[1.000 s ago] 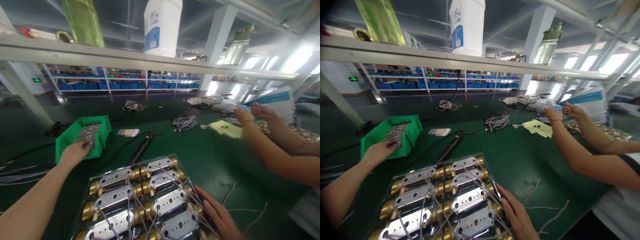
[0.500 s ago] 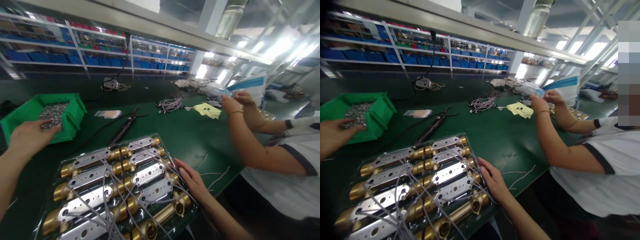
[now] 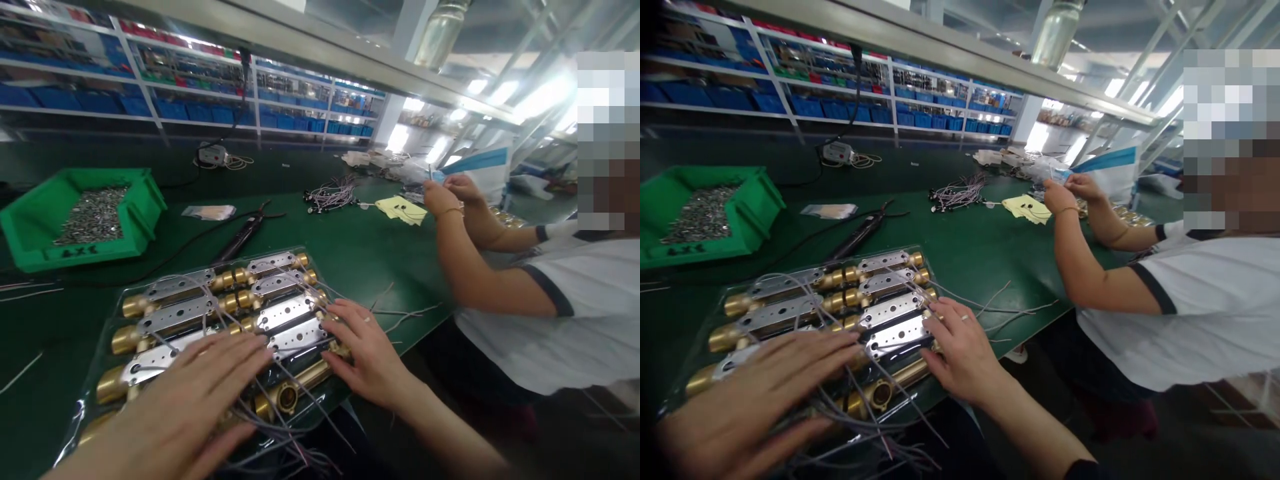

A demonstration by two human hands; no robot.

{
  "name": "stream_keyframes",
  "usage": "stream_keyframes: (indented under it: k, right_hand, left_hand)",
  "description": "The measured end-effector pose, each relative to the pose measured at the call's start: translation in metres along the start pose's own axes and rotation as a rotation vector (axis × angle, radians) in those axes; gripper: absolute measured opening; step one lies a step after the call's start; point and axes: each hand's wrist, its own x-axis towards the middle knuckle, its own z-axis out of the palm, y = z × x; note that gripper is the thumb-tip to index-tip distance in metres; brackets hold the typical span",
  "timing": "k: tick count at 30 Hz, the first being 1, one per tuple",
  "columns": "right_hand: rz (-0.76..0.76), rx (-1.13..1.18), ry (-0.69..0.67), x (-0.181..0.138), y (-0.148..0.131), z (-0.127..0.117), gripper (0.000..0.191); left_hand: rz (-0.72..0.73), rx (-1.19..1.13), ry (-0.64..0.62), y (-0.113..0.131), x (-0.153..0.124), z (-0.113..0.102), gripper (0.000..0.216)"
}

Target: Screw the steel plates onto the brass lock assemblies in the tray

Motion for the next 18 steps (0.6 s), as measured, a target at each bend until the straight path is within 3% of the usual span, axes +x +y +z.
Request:
stream_keyframes:
  k: [2,4,9,13,18]
  right_hand:
    - [0.024,-0.028,0.000,0.001,0.003,0.006,0.031]
    - [0.029,-0.049,0.033,0.001,0.003,0.008,0.028]
    - [-0.051,-0.030,0.157,-0.011,-0.006,0.005,0.025]
    - [-0.195,-0.049,0.162,-0.020,-0.015,0.007,0.024]
    - [-0.333,-0.149,0.091,0.001,-0.011,0.020,0.032]
  left_hand:
    - [0.121,0.133,0.038,0.027,0.010,0.010,0.055]
    - [0.118,0.146,0.078,0.037,0.013,0.019,0.055]
    - [-0.025,-0.044,0.082,0.038,0.010,0.012,0.042]
    - [0.067,-0.040,0.095,0.044,0.003,-0.001,0.031]
    - [-0.029,0.018,0.290,0.046,-0.023,0.003,0.032]
